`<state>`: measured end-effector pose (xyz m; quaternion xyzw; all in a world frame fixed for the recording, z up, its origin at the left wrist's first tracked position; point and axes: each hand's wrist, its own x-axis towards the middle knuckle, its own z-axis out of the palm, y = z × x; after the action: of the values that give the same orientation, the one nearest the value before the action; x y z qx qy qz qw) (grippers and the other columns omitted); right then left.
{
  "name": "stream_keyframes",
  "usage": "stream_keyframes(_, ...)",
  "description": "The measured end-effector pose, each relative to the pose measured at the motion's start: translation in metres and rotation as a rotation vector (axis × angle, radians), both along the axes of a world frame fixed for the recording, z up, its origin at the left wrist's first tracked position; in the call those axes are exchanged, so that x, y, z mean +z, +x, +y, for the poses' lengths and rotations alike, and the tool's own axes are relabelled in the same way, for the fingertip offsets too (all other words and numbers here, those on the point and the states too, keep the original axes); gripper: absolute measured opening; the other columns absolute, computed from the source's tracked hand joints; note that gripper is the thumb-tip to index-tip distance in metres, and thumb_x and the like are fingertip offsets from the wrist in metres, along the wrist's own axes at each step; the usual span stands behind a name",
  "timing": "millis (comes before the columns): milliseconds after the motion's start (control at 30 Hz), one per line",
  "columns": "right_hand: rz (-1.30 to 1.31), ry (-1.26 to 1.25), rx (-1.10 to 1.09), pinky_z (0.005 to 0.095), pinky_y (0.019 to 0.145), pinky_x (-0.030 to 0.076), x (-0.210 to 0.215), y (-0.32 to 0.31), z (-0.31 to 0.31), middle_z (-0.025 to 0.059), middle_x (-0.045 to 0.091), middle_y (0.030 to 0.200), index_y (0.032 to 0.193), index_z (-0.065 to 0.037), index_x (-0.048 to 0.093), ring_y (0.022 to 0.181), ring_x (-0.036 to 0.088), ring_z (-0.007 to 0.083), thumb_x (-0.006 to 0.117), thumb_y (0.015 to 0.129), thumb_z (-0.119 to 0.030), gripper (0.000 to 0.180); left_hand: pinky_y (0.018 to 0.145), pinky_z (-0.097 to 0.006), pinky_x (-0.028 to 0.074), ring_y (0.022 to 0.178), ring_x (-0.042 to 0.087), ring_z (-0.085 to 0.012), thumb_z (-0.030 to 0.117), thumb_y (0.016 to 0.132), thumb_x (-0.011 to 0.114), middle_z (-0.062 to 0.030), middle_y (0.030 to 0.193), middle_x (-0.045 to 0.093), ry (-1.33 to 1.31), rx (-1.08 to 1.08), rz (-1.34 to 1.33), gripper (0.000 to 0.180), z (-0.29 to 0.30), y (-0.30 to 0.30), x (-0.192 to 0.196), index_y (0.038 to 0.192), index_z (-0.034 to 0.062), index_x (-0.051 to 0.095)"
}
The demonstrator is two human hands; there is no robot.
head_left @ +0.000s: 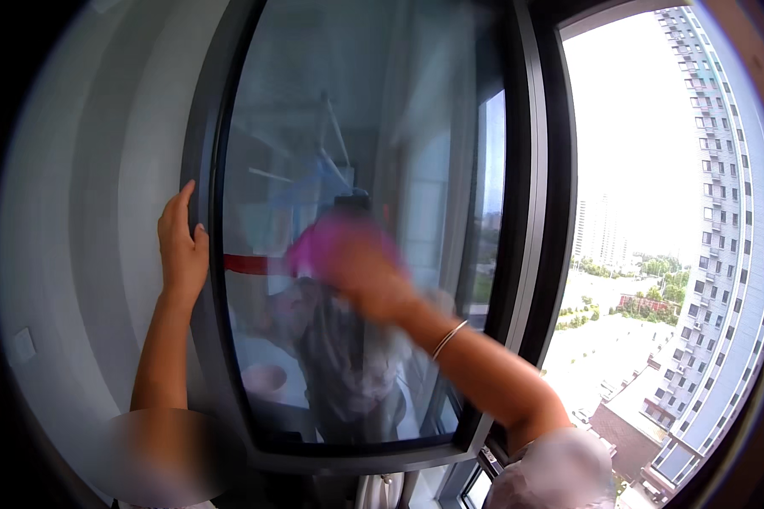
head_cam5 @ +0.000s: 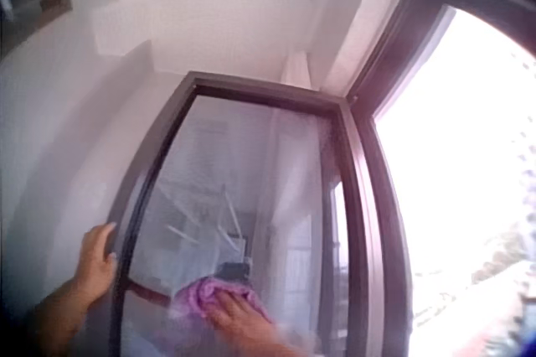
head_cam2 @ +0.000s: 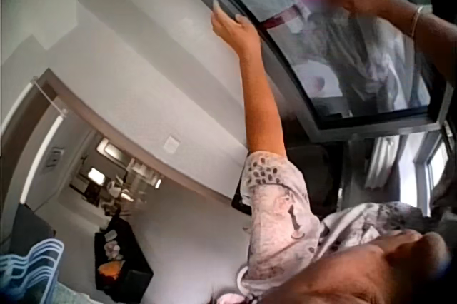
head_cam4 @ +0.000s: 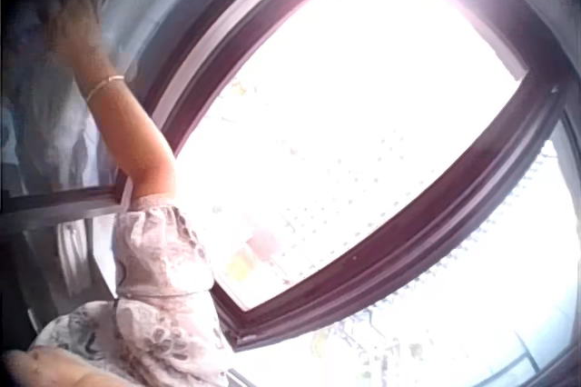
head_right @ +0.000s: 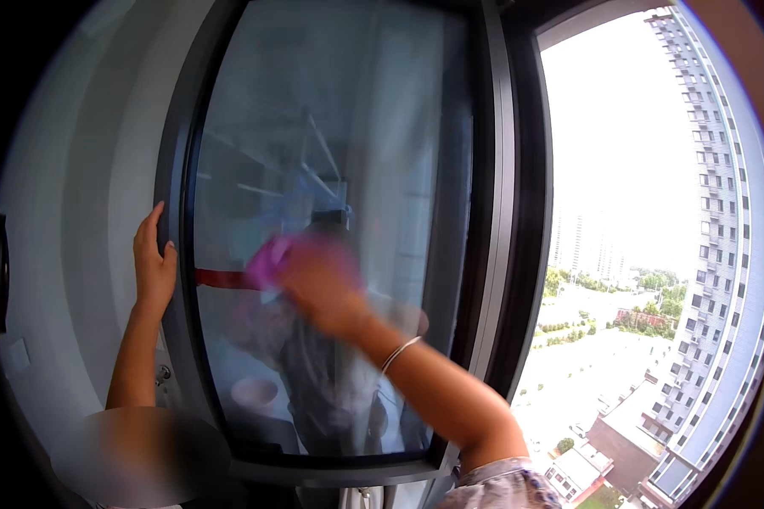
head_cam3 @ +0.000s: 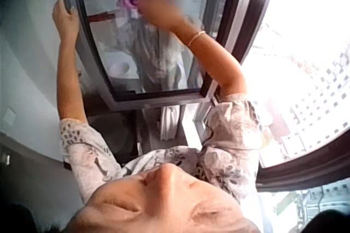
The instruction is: The person wipes the interior glass pane and the window frame of a large window using a purple cloth. They clean the glass surface, the bottom track, and the upper frame while standing in a high-rise apartment.
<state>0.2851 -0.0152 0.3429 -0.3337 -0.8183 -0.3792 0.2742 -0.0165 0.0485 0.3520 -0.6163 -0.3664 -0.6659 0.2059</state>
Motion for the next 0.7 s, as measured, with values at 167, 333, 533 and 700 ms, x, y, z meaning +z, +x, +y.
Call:
stream_keyframes(167,0.410,0.849,-0.185,0.0487,0.102,0.039,0.148,0.124,-0.019,0.0218,0.051,0.133,0.125,-0.006,0.056,0.120,0.050,0.0405,0.060,0.080,-0.012,0.045,0.118,-0.045,0.028,0.142,0.032,-0.0316,-0.004,0.094,0.048,-0.0125,0.151,0.036,-0.029,-0.015,-0.021,0.061,0.012,0.004,0.007,0.150,0.0166,0.034)
stream_keyframes(333,0.616,0.820,-0.206,0.0506,0.107,0.035,0.081,0.148,-0.010,0.0283,0.045,0.138,0.131,-0.004,0.050,0.126,0.044,0.0463,0.058,0.084,-0.013,0.048,0.119,-0.045,0.026,0.142,0.034,-0.0296,-0.004,0.093,0.045,-0.0100,0.153,0.038,0.061,-0.037,-0.057,0.060,0.034,0.010,0.004,0.150,0.0153,0.036)
stream_keyframes(533,0.877,0.529,-0.338,0.0519,0.112,0.028,-0.149,0.126,-0.031,0.0355,0.033,0.144,0.140,0.000,0.040,0.133,0.034,0.0521,0.057,0.089,-0.014,0.055,0.119,-0.045,0.026,0.143,0.034,-0.0282,-0.001,0.093,0.046,-0.0076,0.153,0.039,0.099,-0.017,-0.078,0.061,0.040,0.004,0.000,0.150,0.0175,0.038)
stream_keyframes(700,1.083,0.411,-0.362,0.0500,0.112,0.026,-0.304,0.111,-0.039,0.0335,0.034,0.144,0.141,0.000,0.039,0.133,0.034,0.0500,0.053,0.091,-0.005,0.053,0.117,-0.047,0.031,0.141,0.037,-0.0308,0.005,0.097,0.048,-0.0102,0.150,0.042,0.125,-0.086,-0.063,0.053,0.051,-0.004,0.006,0.148,0.0167,0.040)
